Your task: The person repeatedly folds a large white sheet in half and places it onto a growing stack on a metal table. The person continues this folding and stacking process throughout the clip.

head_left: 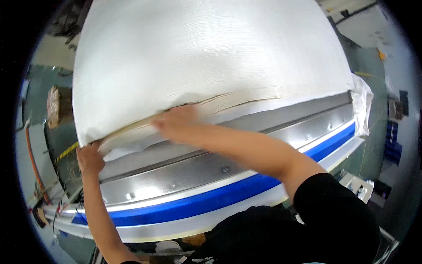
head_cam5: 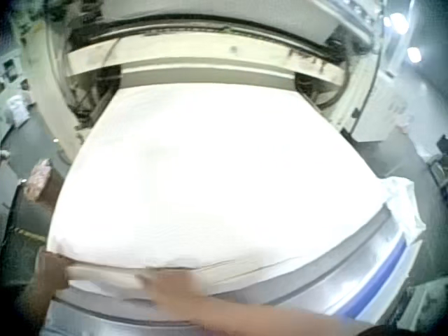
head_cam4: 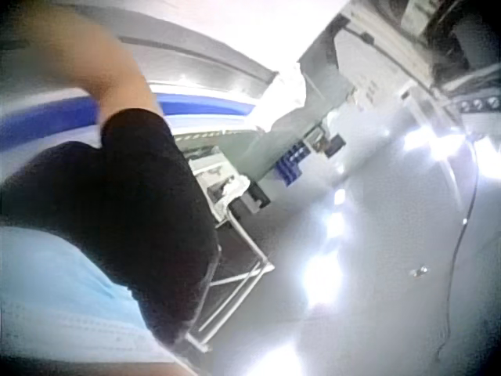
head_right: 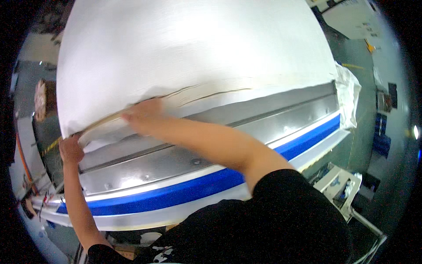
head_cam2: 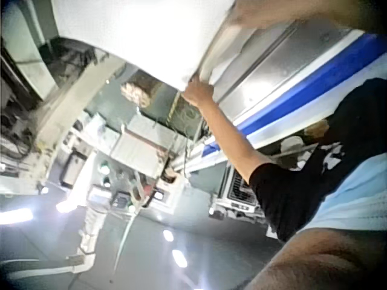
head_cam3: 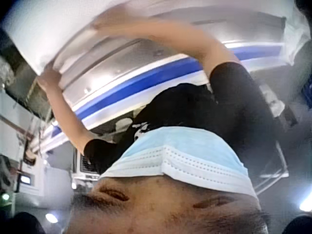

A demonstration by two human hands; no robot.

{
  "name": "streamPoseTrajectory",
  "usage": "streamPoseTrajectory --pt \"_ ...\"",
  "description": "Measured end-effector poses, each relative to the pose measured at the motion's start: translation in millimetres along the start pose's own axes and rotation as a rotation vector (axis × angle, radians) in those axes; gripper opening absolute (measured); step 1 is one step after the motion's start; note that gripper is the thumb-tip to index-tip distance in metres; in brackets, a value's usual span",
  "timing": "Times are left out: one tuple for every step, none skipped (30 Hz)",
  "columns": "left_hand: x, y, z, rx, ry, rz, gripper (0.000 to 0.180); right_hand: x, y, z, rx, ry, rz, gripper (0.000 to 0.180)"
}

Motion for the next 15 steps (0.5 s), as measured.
streamPoseTrajectory --pt "8 -3 5 0.044 0.005 -0.091 0.038 -21 21 44 -0.037 -0.02 -0.046 0.053" --pt "14 -12 7 0.024 0.035 -0.121 0.033 -42 41 91 -0.138 -0.102 -0.024 0.058" --pt "14 -8 12 0.102 -0.022 -0.063 0.028 -66 61 152 -0.253 -0.206 -0.044 0.062" --pt "17 1 18 0.075 0.004 -0.021 0.024 -93 81 212 -0.237 -0.254 0.059 0.065" --pt "22 -8 15 0.103 0.072 -0.203 0.029 -118 102 261 -0.341 -0.372 0.049 0.066" --pt "20 -17 6 0.195 -0.022 -0.061 0.027 -144 129 296 -0.439 -0.391 0.106 0.066" --pt "25 -23 1 0.178 0.023 -0.127 0.028 -171 155 328 -0.553 -0.425 0.153 0.066" --pt "29 -25 5 0.142 -0.043 0.02 0.014 -199 177 373 -0.607 -0.496 0.195 0.068" --pt "37 -33 0 0.035 -0.027 0.14 0.012 -223 195 415 -0.657 -0.563 0.232 0.07" --pt "46 -25 16 0.062 0.025 -0.016 0.012 -245 212 446 -0.655 -0.607 0.23 0.071" --pt "57 -68 -25 0.028 0.004 0.087 0.017 -251 226 470 -0.627 -0.609 0.251 0.072" --pt "63 -86 -37 0.081 -0.01 0.171 0.022 -261 240 497 -0.605 -0.62 0.258 0.074" --pt "59 -111 -75 0.072 0.024 0.144 0.022 -254 239 510 -0.605 -0.657 0.209 0.073" --pt "55 -126 -97 0.061 0.05 0.114 0.023 -257 243 532 -0.608 -0.698 0.153 0.072" --pt "61 -125 -89 0.04 0.06 0.091 0.023 -269 253 554 -0.623 -0.755 0.095 0.072"
Point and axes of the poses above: each hand's wrist, its own x-axis towards the middle knuckle, its own y-axis out of the back of the hand, z = x × y, the point moved 7 cm from there along x, towards the middle knuckle, and after that the axes turned 1 degree about -z, right-handed, at the moved point
